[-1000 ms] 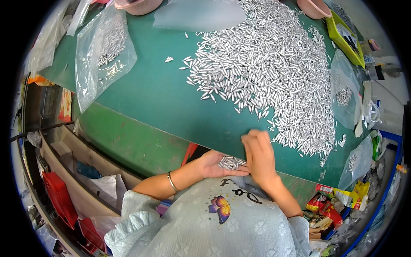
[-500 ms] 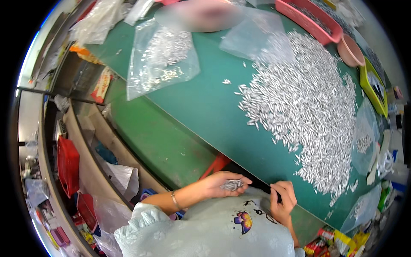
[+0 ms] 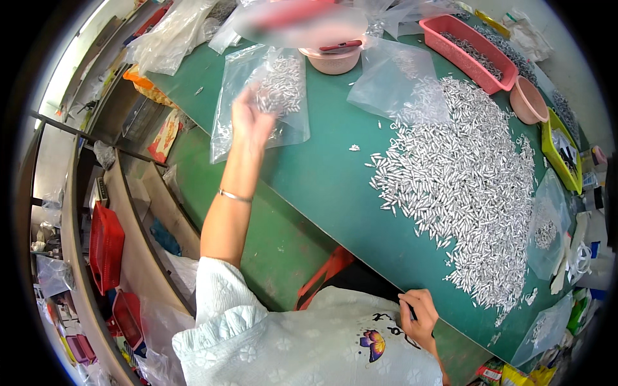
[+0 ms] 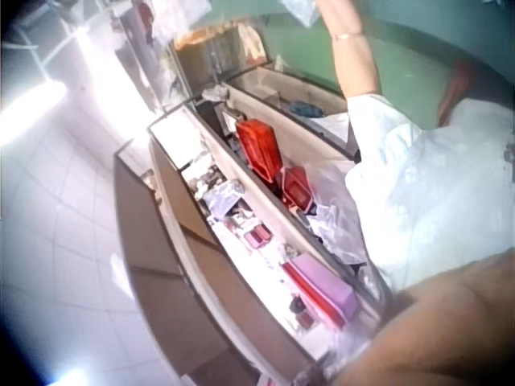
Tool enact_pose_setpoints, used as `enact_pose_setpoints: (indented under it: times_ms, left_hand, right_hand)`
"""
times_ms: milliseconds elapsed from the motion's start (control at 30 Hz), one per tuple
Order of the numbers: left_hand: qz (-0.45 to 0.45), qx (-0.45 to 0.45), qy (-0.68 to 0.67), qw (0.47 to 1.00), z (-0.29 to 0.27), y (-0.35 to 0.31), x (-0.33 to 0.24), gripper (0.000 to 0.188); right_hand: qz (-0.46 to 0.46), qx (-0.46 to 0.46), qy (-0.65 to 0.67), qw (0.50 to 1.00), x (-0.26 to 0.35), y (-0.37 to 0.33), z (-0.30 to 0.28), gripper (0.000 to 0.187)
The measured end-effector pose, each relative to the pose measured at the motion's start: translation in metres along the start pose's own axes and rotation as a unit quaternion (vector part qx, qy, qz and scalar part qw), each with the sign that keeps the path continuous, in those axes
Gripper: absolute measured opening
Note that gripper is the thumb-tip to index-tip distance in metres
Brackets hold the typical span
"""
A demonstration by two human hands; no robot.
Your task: The person sorts a large pile of small silver cylindrical parts on a green table. They repeatedly gather handfuls of parts, transfer them between hands, and place them into a clear plastic bag. The person also uses a small pink bowl to scoop parts from the table.
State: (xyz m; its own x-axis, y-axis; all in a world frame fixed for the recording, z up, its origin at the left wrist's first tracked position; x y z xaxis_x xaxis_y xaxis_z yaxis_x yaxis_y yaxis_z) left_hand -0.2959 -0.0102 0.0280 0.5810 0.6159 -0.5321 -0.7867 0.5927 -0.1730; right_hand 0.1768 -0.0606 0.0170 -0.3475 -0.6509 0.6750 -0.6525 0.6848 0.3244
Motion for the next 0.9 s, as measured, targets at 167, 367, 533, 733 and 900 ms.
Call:
enact_pose_setpoints:
  times_ms: [167,367,533,733,900]
  left_hand:
    - [0.037,0.035,0.138,0.989,0.007,0.013,-0.001,0.059]
    - [0.163,0.065,0.26,0.949,-0.034,-0.094,0.032,0.05]
    - [0.335,0.135,0.637,0.681,-0.01,-0.149,0.044,0.04]
    - [0.425,-0.095,0.755,0.49,-0.054,-0.088,-0.044,0.069]
    - [0.438,-0.05,0.768,0.464,-0.074,-0.047,-0.103,0.01]
  right_hand:
    - [0.045,-0.028,-0.014,0.999,-0.006,0.004,-0.012,0.017]
    - [0.099,-0.074,-0.139,0.983,-0.031,0.021,-0.039,0.028]
    - [0.07,0.002,-0.161,0.985,-0.022,0.069,-0.023,0.037]
    - [0.029,0.073,-0.113,0.99,-0.009,0.085,0.005,0.039]
    - [-0.038,0.137,-0.023,0.99,0.029,0.17,0.076,0.057]
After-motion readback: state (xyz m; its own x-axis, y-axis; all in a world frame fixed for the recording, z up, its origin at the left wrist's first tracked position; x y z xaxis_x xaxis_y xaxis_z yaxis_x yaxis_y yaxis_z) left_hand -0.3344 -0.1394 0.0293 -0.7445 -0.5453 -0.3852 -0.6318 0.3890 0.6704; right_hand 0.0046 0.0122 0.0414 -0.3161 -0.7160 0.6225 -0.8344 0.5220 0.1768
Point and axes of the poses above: each hand's wrist, its own y-axis towards the middle knuckle, its own z-axis out of the palm, x = y × z, the point moved 8 cm from there along y, towards the middle knuckle, and after that the axes turned 11 degrees about -y, right-handed, at the moved point
